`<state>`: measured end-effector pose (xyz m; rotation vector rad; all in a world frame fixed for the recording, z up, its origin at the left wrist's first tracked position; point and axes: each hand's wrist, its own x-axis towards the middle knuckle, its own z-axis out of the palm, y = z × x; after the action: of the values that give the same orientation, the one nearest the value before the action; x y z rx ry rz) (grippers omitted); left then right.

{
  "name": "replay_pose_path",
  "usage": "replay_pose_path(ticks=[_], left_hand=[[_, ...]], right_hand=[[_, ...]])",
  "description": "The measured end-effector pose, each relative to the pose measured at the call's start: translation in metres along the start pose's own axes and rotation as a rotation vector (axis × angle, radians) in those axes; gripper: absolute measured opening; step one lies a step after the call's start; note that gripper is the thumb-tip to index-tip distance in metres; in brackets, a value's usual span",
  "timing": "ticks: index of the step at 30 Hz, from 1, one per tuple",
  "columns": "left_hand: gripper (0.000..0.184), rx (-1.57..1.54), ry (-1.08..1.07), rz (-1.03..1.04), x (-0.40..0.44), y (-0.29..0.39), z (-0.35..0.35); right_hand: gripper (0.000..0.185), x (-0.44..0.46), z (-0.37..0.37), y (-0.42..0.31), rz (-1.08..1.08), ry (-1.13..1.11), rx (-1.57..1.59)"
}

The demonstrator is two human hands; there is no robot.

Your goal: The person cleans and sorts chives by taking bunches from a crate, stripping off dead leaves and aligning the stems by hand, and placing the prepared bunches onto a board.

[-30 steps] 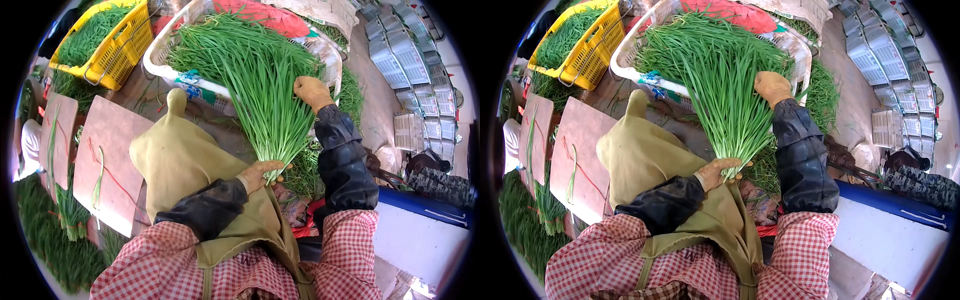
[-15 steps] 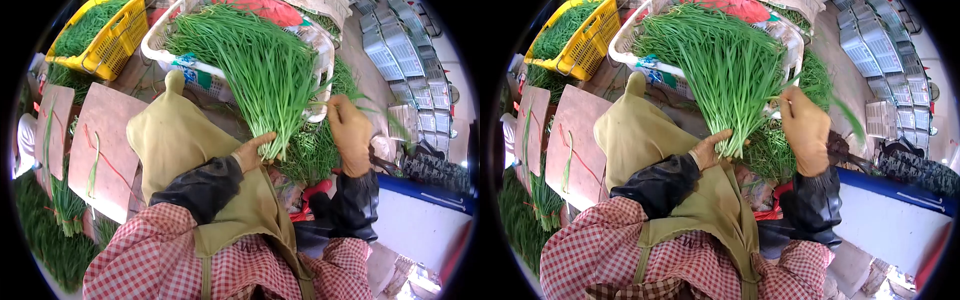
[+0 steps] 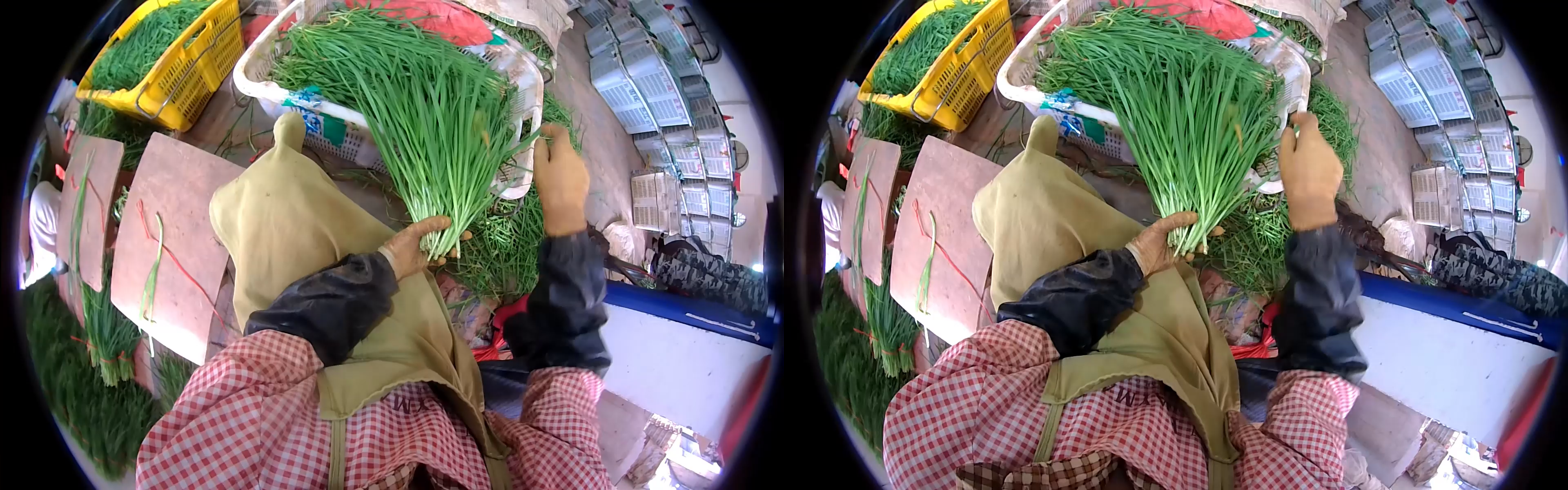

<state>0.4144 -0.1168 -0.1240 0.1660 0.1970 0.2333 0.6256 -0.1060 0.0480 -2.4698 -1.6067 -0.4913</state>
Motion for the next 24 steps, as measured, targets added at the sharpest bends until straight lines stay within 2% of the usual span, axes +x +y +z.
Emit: replay_pose_path(ticks=[2,4,6,7,9,10,12,13,15,16,20,22,24], left_hand=[[0.036,0.009,0.01,0.017,-0.001,-0.002,0.001],[0.034,0.023,0.021,0.027,-0.002,-0.002,0.002],[0.031,0.115,0.189,-0.003,-0.001,-0.006,0.005],[0.031,0.117,0.186,-0.016,-0.002,-0.005,0.006],[0.039,0.166,0.27,-0.035,-0.007,-0.001,0.009],[0.038,0.113,0.262,0.025,-0.008,-0.003,0.01],[0.039,0.06,0.268,0.041,-0.006,-0.003,0.012],[0.041,0.005,0.271,0.051,-0.004,-0.003,0.014],[0.042,-0.05,0.237,0.029,-0.004,-0.002,0.014],[0.044,-0.105,0.208,0.011,-0.005,-0.001,0.013],[0.044,-0.227,0.137,0.006,-0.003,-0.003,0.009],[0.044,-0.243,0.115,0.012,-0.004,-0.002,0.011],[0.044,-0.267,0.122,0.023,-0.006,-0.001,0.02]], right_hand=[[0.029,-0.037,-0.016,-0.023,0.223,-0.092,0.299],[0.041,-0.069,-0.011,-0.042,0.372,-0.38,0.342],[0.053,-0.096,0.008,-0.059,0.343,-0.501,0.321],[0.055,-0.106,0.017,-0.062,0.271,-0.516,0.217],[0.049,-0.112,0.03,-0.068,0.407,-0.53,0.299],[0.049,-0.117,0.034,-0.071,0.403,-0.532,0.301],[0.042,-0.126,0.041,-0.072,0.555,-0.39,0.462],[0.042,-0.131,0.044,-0.072,0.555,-0.389,0.46],[0.032,-0.142,0.055,-0.069,0.67,-0.202,0.812],[0.027,-0.147,0.064,-0.067,0.683,-0.137,0.886],[0.029,-0.146,0.067,-0.065,0.658,-0.085,0.888],[0.032,-0.14,0.059,-0.064,0.557,-0.304,0.363],[0.034,-0.136,0.053,-0.061,0.47,-0.32,0.248]])
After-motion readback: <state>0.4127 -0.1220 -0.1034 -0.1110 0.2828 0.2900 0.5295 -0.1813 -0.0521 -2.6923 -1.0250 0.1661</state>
